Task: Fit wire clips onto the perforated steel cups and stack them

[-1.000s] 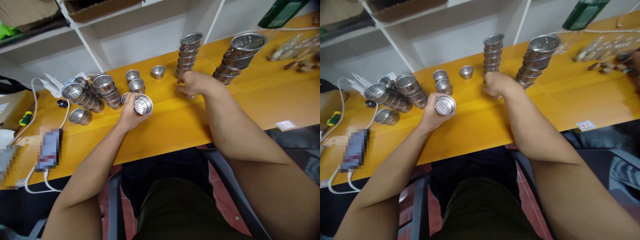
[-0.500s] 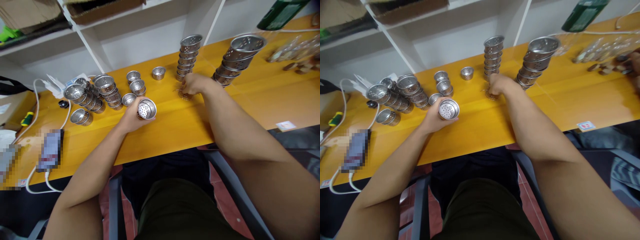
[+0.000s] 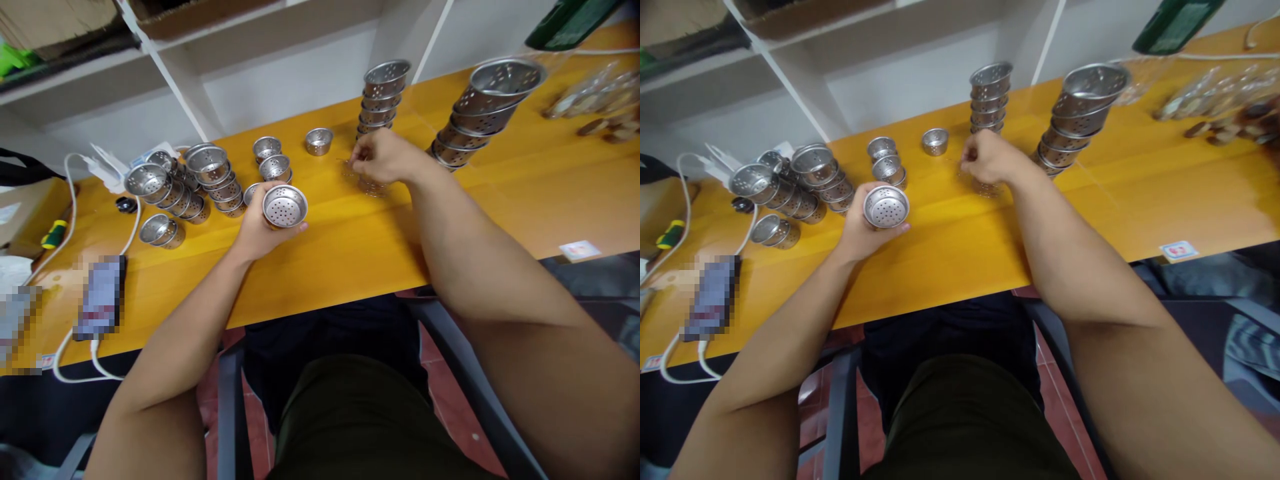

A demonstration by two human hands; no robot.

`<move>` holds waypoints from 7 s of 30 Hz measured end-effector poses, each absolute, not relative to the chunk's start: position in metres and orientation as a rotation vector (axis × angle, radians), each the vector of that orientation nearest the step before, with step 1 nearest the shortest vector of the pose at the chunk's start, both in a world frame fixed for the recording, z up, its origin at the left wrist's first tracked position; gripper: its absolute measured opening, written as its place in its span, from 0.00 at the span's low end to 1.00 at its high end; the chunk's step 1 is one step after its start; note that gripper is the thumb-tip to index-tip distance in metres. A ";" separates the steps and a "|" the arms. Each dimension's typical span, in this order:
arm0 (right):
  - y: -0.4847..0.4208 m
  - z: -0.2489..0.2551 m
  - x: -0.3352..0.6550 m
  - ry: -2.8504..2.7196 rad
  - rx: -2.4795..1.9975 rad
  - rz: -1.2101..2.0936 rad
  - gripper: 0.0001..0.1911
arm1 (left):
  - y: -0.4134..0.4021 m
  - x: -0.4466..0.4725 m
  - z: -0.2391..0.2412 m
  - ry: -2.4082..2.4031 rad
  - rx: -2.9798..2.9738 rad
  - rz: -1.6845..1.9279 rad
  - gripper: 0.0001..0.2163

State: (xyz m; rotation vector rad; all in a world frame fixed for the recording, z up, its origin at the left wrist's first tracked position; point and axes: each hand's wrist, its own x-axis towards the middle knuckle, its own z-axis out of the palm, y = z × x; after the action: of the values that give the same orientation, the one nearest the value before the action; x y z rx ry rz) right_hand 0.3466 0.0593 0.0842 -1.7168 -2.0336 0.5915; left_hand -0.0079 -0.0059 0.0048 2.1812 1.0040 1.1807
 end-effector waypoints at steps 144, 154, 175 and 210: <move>0.040 0.018 0.259 -2.077 -0.724 0.702 0.33 | 0.017 -0.032 -0.024 1.279 2.158 1.195 0.58; 0.043 0.008 0.250 -2.147 -0.730 0.636 0.21 | 0.011 -0.026 -0.009 1.197 2.233 1.130 0.44; 0.037 0.016 0.256 -2.255 -0.755 0.562 0.12 | 0.002 -0.018 0.007 1.259 2.236 0.986 0.39; 0.030 0.014 0.245 -2.199 -0.751 0.671 0.10 | -0.064 -0.191 0.116 2.600 1.516 0.366 0.19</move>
State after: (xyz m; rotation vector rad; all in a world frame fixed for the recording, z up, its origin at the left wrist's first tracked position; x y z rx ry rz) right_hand 0.2454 0.0303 0.0139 -0.7512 -2.1991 0.6709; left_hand -0.1908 -0.0639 0.1157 1.5159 2.6003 0.3660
